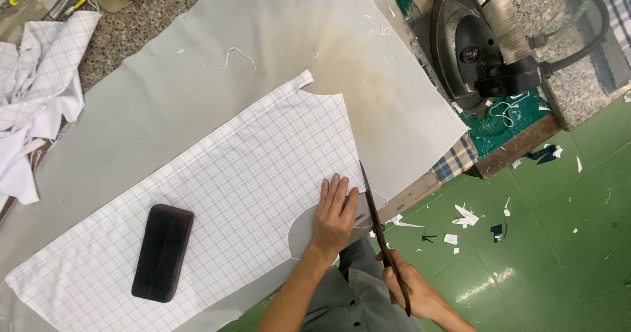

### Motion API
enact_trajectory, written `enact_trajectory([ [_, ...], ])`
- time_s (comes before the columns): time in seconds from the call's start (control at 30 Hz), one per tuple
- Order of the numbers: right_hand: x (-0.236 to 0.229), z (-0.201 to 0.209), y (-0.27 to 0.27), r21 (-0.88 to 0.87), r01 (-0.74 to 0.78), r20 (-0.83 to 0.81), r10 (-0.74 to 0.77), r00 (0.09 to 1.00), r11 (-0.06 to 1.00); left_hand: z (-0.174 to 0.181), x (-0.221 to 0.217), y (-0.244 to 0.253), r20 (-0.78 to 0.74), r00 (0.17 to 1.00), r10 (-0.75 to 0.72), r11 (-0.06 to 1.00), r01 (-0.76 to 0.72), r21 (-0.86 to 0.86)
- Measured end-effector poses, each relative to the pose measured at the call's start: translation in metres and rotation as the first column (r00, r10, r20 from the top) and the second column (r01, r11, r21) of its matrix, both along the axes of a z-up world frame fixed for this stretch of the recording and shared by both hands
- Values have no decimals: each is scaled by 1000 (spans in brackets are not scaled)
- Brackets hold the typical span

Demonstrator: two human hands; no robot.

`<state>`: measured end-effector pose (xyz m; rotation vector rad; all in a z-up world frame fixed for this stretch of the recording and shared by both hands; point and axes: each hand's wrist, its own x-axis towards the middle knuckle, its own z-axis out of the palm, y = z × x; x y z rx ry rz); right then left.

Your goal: The person irons a piece of checkered fabric on a work table using a steam iron and a black pressing block. They then use scissors to trim the edges of the fabric, fold it, and iron it again. The process is repeated several times.

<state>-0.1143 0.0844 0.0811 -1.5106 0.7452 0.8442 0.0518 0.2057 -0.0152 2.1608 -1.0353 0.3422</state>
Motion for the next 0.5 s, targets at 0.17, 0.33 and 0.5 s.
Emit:
enact_trajectory([
  [0.17,23,7,5,-37,5,-81,-8,997,999,-4,-1,0,-12,1000,-2,1000,2,-22],
  [0.33,15,-4,11,-69,41,-71,-46,996,997,-2,0,0,-27,1000,-5,999,4,-36],
  [0.5,8,-5,3,39,63,-38,-61,997,997,-4,-1,1,-35,999,2,999,-3,-40],
])
